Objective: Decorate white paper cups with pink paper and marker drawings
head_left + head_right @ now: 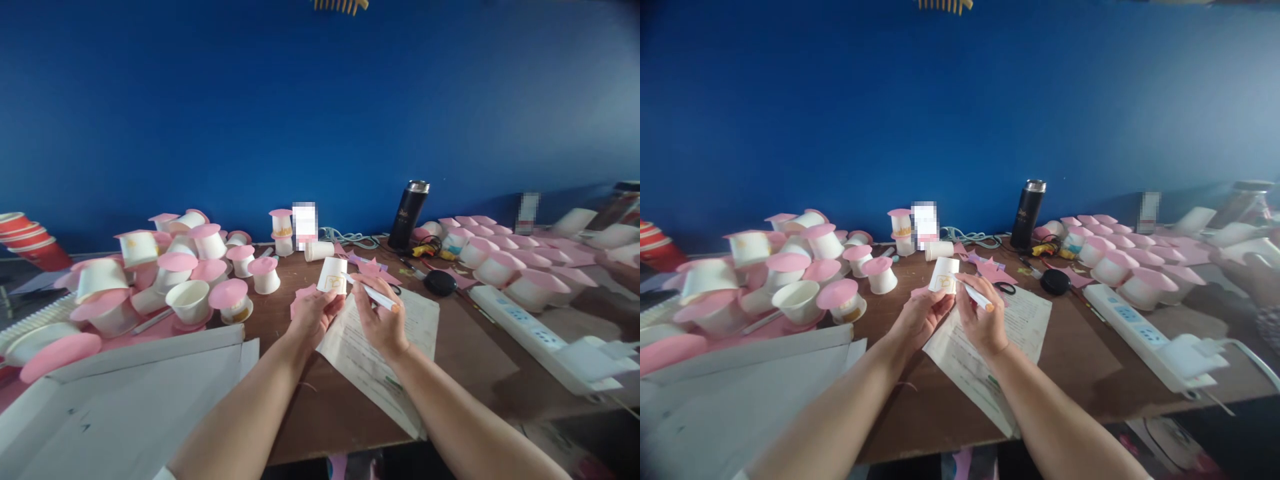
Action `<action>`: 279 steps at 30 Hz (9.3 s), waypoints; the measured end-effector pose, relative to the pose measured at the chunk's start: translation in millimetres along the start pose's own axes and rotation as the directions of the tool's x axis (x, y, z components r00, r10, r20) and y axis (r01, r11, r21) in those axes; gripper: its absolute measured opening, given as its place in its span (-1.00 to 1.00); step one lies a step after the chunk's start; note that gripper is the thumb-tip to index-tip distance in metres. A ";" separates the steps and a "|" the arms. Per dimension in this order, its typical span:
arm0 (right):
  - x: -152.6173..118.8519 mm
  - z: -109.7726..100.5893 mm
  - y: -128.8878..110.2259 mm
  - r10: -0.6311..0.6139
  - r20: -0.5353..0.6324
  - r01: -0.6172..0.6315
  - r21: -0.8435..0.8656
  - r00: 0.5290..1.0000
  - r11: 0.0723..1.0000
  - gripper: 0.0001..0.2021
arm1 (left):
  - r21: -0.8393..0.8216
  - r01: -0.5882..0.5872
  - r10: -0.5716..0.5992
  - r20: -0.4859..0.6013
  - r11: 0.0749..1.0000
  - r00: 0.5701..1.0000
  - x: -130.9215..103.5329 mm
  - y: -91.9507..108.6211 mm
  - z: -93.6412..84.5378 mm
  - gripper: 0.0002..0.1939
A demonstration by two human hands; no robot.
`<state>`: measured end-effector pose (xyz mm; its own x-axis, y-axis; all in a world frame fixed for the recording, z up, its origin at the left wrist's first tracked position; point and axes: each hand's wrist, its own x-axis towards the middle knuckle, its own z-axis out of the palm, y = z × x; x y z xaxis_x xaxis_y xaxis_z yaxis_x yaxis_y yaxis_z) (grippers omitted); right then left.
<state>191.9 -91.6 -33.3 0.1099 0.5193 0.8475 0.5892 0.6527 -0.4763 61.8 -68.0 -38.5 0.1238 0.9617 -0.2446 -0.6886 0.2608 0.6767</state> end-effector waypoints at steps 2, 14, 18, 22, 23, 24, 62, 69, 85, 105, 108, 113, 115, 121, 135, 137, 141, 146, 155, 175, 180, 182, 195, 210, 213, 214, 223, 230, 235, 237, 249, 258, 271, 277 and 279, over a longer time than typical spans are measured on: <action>0.0 0.3 1.3 0.005 0.005 -0.006 0.005 1.000 1.000 -0.85 | -0.028 0.008 -0.008 -0.022 1.000 1.000 -0.3 1.2 1.2 -0.90; -2.7 3.4 2.4 0.039 0.056 -0.039 0.007 0.998 0.999 -0.83 | -0.198 -0.034 0.020 -0.073 0.980 0.997 9.1 2.3 -4.7 -0.86; -3.3 4.3 3.1 0.041 0.088 -0.040 -0.013 0.995 0.999 -0.82 | -0.211 -0.033 0.021 -0.057 0.977 0.998 8.4 2.1 -4.9 -0.85; -4.1 5.8 5.9 0.039 0.105 -0.036 -0.022 0.994 0.999 -0.82 | -0.197 -0.011 -0.008 -0.094 0.980 0.996 5.2 3.3 -1.1 -0.84; -4.4 6.2 6.8 0.037 0.109 -0.035 -0.022 0.993 0.999 -0.82 | -0.193 -0.007 -0.012 -0.096 0.981 0.995 4.6 3.5 -0.4 -0.85; -4.8 6.5 7.7 0.034 0.112 -0.032 -0.023 0.993 0.999 -0.82 | -0.189 -0.004 -0.014 -0.094 0.982 0.995 4.2 3.7 0.1 -0.85; -6.2 7.6 11.6 0.022 0.107 -0.016 -0.054 0.994 0.998 -0.80 | -0.135 0.015 -0.019 -0.033 0.991 0.999 0.7 4.0 1.4 -0.87; -6.5 7.9 11.7 0.033 0.110 -0.028 -0.048 0.993 0.998 -0.81 | -0.155 0.015 -0.022 -0.046 0.988 0.999 1.7 4.1 -0.2 -0.88; -7.2 7.0 9.9 0.018 0.132 -0.014 -0.032 0.991 0.999 -0.82 | -0.159 0.009 -0.014 -0.033 0.987 0.999 -0.9 6.4 2.2 -0.86; -6.1 5.4 7.7 0.007 0.116 -0.004 -0.025 0.993 1.000 -0.80 | -0.207 -0.012 -0.001 -0.063 0.978 0.998 4.0 7.4 0.0 -0.80; -7.3 6.2 9.2 -0.005 0.131 0.006 -0.005 0.991 1.000 -0.80 | -0.208 -0.013 0.004 -0.041 0.978 0.999 4.5 7.6 -0.8 -0.80; -7.3 7.0 9.0 0.003 0.155 -0.003 0.003 0.988 1.000 -0.82 | -0.197 -0.012 0.004 -0.043 0.980 0.999 3.7 7.1 -0.3 -0.81; -6.7 6.9 8.0 0.002 0.162 -0.002 -0.001 0.987 1.000 -0.83 | -0.189 -0.007 -0.002 -0.049 0.982 0.999 3.2 7.0 0.3 -0.82; -6.6 6.2 7.3 0.003 0.165 -0.003 0.000 0.986 1.000 -0.82 | -0.172 -0.012 0.005 -0.039 0.985 0.999 2.7 6.5 0.8 -0.82; -7.4 7.0 8.7 0.002 0.154 0.000 -0.016 0.988 1.000 -0.83 | -0.179 -0.016 0.014 -0.009 0.984 1.000 2.6 4.8 -1.3 -0.91; -7.4 6.8 8.6 0.004 0.156 -0.001 -0.019 0.988 1.000 -0.83 | -0.178 -0.018 0.018 -0.004 0.984 1.000 2.3 4.7 -1.3 -0.92; -7.1 7.0 8.8 0.007 0.154 -0.003 -0.027 0.988 1.000 -0.82 | -0.181 -0.014 0.014 -0.001 0.983 1.000 2.6 4.6 -1.7 -0.91; -6.9 6.7 9.0 -0.002 0.147 0.009 -0.044 0.989 0.999 -0.83 | -0.173 -0.003 0.002 -0.005 0.985 1.000 3.2 4.7 -2.7 -0.91; -6.8 6.6 8.3 -0.029 0.138 0.037 -0.051 0.990 0.998 -0.84 | -0.163 -0.007 -0.001 -0.047 0.987 0.999 0.2 7.9 2.0 -0.87; -6.2 6.7 7.0 -0.020 0.150 0.026 -0.043 0.988 0.999 -0.83 | -0.158 0.006 -0.007 -0.011 0.987 1.000 -0.4 6.5 2.1 -0.92; -5.1 5.1 4.2 -0.006 0.130 0.011 -0.034 0.991 0.999 -0.83 | -0.157 -0.001 -0.004 -0.034 0.988 0.999 -0.7 6.9 3.3 -0.89; -4.8 4.6 3.5 -0.005 0.105 0.007 -0.024 0.994 1.000 -0.82 | -0.156 -0.011 0.003 -0.050 0.988 0.999 -0.5 6.6 3.6 -0.89; -5.2 5.3 3.9 0.003 0.119 -0.003 -0.007 0.993 1.000 -0.84 | -0.154 0.004 -0.014 -0.061 0.988 0.998 -2.3 7.9 6.8 -0.87; -5.7 5.9 3.7 -0.022 0.157 0.024 -0.010 0.987 1.000 -0.84 | -0.167 0.010 -0.017 -0.035 0.986 0.999 1.0 5.5 2.7 -0.87; -5.6 5.7 2.5 -0.015 0.171 0.014 0.005 0.985 1.000 -0.85 | -0.173 0.009 -0.015 -0.031 0.985 0.999 0.9 5.9 2.4 -0.89; -5.5 5.6 2.2 -0.015 0.174 0.013 0.009 0.985 1.000 -0.85 | -0.175 0.008 -0.013 -0.027 0.985 1.000 0.8 6.0 2.3 -0.89; -6.2 5.9 2.5 -0.018 0.177 0.016 0.012 0.984 1.000 -0.85 | -0.185 0.020 -0.027 -0.035 0.983 0.999 -0.7 6.5 4.0 -0.86; -5.9 6.2 3.0 -0.026 0.177 0.025 0.007 0.984 1.000 -0.85 | -0.169 0.013 -0.013 0.000 0.985 1.000 0.8 5.1 1.4 -0.89; -5.7 6.4 2.9 -0.023 0.178 0.024 -0.001 0.984 1.000 -0.85 | -0.164 0.021 -0.022 -0.008 0.986 1.000 -0.2 5.9 2.8 -0.85; -6.1 6.6 3.2 -0.019 0.179 0.019 0.000 0.984 1.000 -0.84 | -0.161 0.036 -0.039 -0.017 0.986 0.999 -0.4 6.3 3.6 -0.83; -6.2 6.7 4.4 -0.036 0.170 0.037 -0.005 0.985 0.999 -0.84 | -0.157 0.057 -0.061 -0.021 0.986 0.998 -0.7 6.9 3.3 -0.80; -5.9 7.0 6.2 -0.036 0.147 0.040 -0.023 0.988 0.999 -0.84 | -0.150 0.048 -0.054 -0.032 0.987 0.998 -0.5 6.5 3.7 -0.82; -5.8 6.4 4.3 -0.020 0.172 0.027 -0.034 0.985 0.999 -0.85 | -0.162 0.022 -0.029 -0.041 0.987 0.999 0.7 5.7 2.5 -0.86; -5.9 5.9 3.0 -0.018 0.174 0.024 -0.029 0.985 0.999 -0.85 | -0.168 0.029 -0.035 -0.038 0.985 0.999 0.2 6.5 3.2 -0.84; -6.1 5.8 2.9 -0.013 0.176 0.018 -0.030 0.984 0.999 -0.85 | -0.167 0.033 -0.041 -0.045 0.985 0.998 -0.4 7.2 4.0 -0.83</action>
<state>188.3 -89.7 -41.2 -0.0401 0.6000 0.7990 0.6148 0.6451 -0.4536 59.6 -66.1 -30.7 0.1199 0.9455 -0.3028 -0.7935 0.2746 0.5431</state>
